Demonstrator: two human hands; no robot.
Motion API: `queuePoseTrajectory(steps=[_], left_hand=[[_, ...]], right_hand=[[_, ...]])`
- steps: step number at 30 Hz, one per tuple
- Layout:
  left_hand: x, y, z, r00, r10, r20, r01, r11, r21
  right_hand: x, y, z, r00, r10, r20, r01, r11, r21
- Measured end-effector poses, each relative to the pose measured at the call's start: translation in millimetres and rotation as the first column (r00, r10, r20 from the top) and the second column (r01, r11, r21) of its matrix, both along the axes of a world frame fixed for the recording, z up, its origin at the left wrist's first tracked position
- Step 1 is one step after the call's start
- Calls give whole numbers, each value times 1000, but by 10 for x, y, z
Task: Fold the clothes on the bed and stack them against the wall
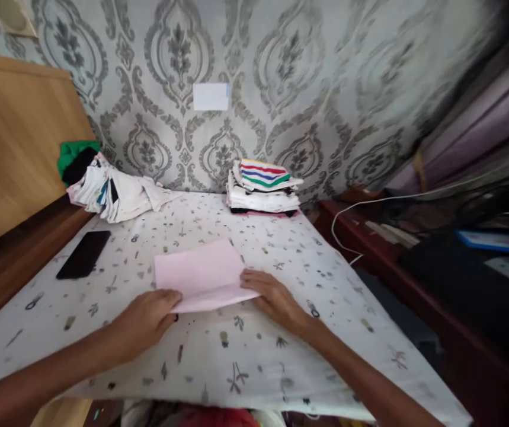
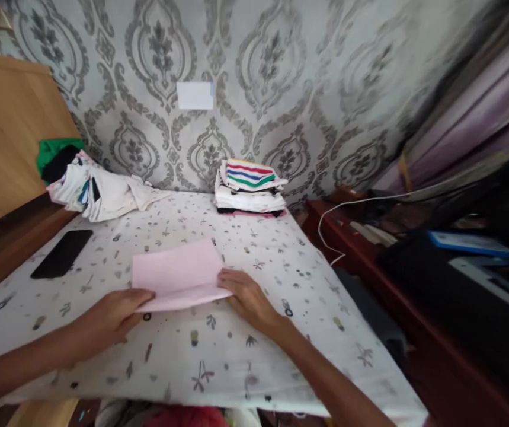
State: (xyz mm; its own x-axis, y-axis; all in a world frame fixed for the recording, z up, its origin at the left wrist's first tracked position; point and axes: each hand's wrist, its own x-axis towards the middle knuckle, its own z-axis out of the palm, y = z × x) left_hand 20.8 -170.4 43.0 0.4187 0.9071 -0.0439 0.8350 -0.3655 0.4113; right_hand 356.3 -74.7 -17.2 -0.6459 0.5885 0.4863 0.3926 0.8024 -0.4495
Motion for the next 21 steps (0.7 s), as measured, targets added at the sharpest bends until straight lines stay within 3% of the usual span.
queuePoseTrajectory(steps=[3, 5, 6, 8, 10, 12, 13, 15, 16, 18, 20, 21], left_hand=[[-144, 78, 297, 974, 74, 215, -25, 975, -222], [-204, 133, 384, 899, 251, 359, -124, 932, -341], [-217, 167, 389, 826, 360, 434, -186, 900, -393], [-206, 253, 330, 620, 551, 558, -280, 820, -500], [-165, 358, 197, 422, 669, 611, -320, 741, -590], [-134, 463, 22, 306, 729, 612, -374, 684, -626], [-134, 509, -68, 289, 740, 607, -409, 669, -621], [-177, 582, -209, 333, 735, 591, -473, 672, -570], [-216, 606, -245, 399, 724, 563, -493, 687, -534], [-301, 630, -230, 601, 672, 433, -516, 740, -432], [-333, 629, -115, 787, 578, 216, -548, 816, -186], [-310, 622, -45, 841, 530, 109, -533, 846, -5]], right_hand=[[25, 18, 194, 995, 31, -99, -54, 968, -245], [-24, 14, 354, 991, -9, -137, -48, 910, -412], [-73, 25, 409, 986, -45, -160, -36, 881, -471], [-211, 95, 443, 967, -130, -217, -2, 853, -521], [-385, 222, 379, 944, -230, -236, 83, 859, -506], [-562, 370, 264, 922, -347, -169, 238, 855, -460], [-642, 439, 207, 910, -401, -107, 320, 843, -433], [-769, 549, 124, 878, -477, 31, 453, 810, -372], [-812, 587, 101, 863, -495, 96, 496, 798, -344], [-859, 630, 91, 840, -503, 203, 542, 788, -291], [-866, 640, 111, 819, -502, 278, 566, 786, -248], [-862, 635, 128, 809, -502, 307, 576, 783, -235]])
